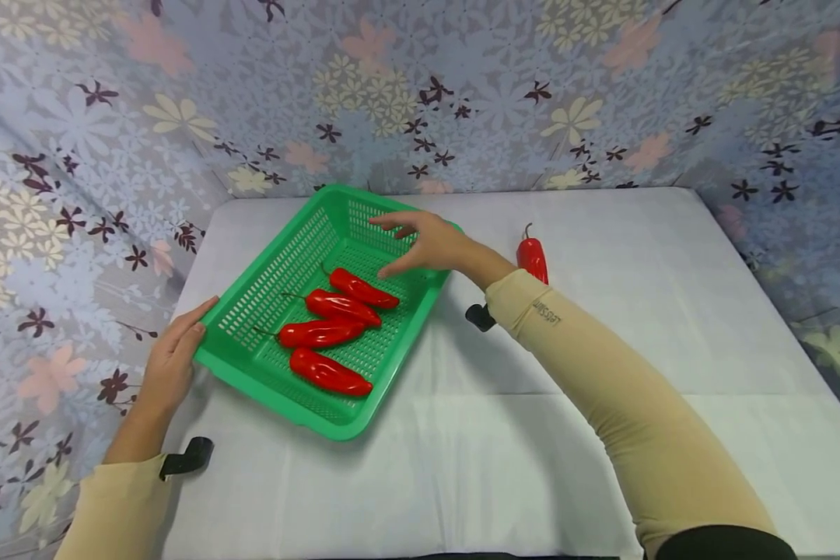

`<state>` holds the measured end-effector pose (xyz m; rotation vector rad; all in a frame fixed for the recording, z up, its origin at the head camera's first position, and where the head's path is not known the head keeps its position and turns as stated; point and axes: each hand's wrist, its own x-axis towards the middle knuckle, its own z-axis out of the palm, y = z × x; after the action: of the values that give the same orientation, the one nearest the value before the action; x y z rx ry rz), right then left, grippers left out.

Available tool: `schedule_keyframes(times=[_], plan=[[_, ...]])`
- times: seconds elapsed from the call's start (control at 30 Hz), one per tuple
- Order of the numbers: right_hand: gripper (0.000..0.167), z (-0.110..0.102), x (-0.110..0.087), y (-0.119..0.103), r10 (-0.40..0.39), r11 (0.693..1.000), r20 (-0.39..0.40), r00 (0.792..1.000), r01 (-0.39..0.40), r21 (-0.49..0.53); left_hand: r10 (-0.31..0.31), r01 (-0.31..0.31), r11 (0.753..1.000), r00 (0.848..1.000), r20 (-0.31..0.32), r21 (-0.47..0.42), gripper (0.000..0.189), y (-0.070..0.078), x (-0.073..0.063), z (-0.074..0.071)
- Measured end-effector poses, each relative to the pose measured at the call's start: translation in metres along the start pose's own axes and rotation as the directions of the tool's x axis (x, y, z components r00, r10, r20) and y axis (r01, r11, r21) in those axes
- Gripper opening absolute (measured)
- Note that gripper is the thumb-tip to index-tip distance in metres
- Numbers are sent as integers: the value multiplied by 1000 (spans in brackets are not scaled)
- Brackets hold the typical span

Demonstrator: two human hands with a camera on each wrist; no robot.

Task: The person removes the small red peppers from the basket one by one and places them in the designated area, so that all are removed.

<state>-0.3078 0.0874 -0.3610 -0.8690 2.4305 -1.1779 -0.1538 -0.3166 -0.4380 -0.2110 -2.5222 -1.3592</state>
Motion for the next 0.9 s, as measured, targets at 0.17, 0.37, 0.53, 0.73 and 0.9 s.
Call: schedule_keyframes(times=[0.17, 0.37, 0.53, 0.73, 0.9], plan=[[90, 8, 8, 4, 9, 1000, 79, 997, -8, -9, 6, -6, 1000, 1000, 13, 0, 42, 0, 2, 3], [95, 20, 19, -2, 22, 999, 206, 978, -12, -51, -26, 25, 1000, 999, 22, 11, 43, 4, -1, -1], [97, 30, 29, -7, 52, 996, 257, 965, -33, -77, -21, 21, 1000, 999, 29, 13, 43, 7, -1, -2], [100, 42, 39, -11, 67, 993, 344, 937, -30, -111, -31, 30, 999, 999, 39, 26, 44, 8, -3, -2], [104, 49, 46, -11, 59, 987, 382, 922, 4, -161, -35, 34, 999, 998, 45, 33, 44, 7, -2, -1]])
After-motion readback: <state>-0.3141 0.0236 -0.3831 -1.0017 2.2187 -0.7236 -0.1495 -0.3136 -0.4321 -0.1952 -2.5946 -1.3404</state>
